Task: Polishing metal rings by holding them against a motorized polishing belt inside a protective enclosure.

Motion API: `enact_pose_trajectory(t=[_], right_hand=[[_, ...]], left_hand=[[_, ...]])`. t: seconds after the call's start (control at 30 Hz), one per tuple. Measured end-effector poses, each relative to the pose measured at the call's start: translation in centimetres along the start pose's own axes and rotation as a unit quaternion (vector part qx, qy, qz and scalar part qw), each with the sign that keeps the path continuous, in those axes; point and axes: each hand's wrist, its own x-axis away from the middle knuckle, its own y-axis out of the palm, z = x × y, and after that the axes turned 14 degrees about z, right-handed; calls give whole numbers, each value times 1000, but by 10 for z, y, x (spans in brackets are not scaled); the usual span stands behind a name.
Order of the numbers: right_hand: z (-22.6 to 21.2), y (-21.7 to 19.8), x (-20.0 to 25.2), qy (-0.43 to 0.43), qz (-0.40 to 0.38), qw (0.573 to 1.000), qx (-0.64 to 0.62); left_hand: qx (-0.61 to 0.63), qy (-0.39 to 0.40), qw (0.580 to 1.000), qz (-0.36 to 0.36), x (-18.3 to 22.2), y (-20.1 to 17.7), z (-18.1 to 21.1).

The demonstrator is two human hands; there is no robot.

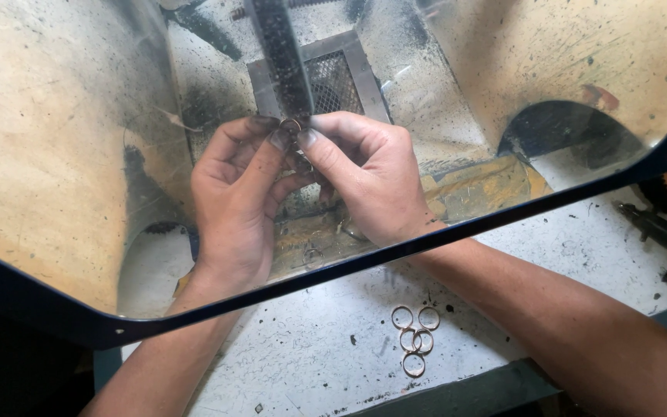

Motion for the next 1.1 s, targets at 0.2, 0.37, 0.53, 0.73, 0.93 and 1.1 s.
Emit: enact_pose_trajectory(t=[0.2, 0.37, 0.53, 0.73, 0.93, 1.1], right_hand=[[1, 0, 0, 4, 5, 1000, 2], [-3, -1, 0, 8, 2, 1000, 7], [-3, 0, 0, 12, 2, 1000, 3], [0, -1, -2, -5, 3, 1000, 0], [2, 0, -2, -7, 0, 1000, -19], [3, 0, -1, -19, 3, 1000, -23]], left_hand=[[-4, -1, 1000, -2, 0, -1, -1], [-4, -5, 1000, 3, 1, 1, 0], [-2, -3, 1000, -5, 0, 0, -1], [7, 0, 1000, -4, 1, 1, 0], [0, -8, 1000, 20, 1, 2, 1], [1, -8, 1000, 27, 0, 2, 0]])
